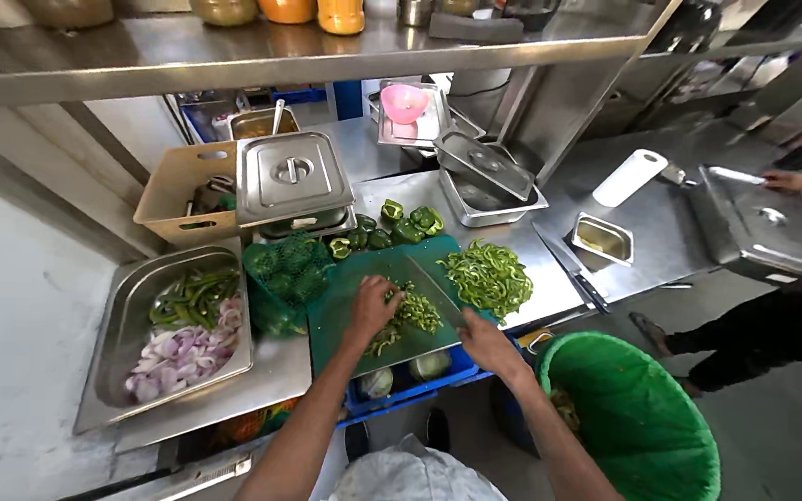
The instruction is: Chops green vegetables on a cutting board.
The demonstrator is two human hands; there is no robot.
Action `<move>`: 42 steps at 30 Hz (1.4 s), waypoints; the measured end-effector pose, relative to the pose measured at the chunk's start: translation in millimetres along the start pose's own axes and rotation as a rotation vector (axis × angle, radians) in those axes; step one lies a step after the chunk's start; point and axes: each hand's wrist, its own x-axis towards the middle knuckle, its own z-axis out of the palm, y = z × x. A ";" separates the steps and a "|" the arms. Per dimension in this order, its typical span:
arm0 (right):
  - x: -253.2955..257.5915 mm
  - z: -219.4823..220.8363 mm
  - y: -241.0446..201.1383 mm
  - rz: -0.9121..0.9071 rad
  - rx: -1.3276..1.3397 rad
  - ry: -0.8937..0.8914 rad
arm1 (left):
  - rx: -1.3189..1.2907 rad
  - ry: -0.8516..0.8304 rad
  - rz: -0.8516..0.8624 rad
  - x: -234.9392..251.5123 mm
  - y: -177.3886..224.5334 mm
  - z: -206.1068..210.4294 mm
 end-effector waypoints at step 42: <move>-16.8 21.8 -54.5 -0.009 -0.249 -0.190 | -0.071 -0.113 0.021 -73.8 -35.4 0.2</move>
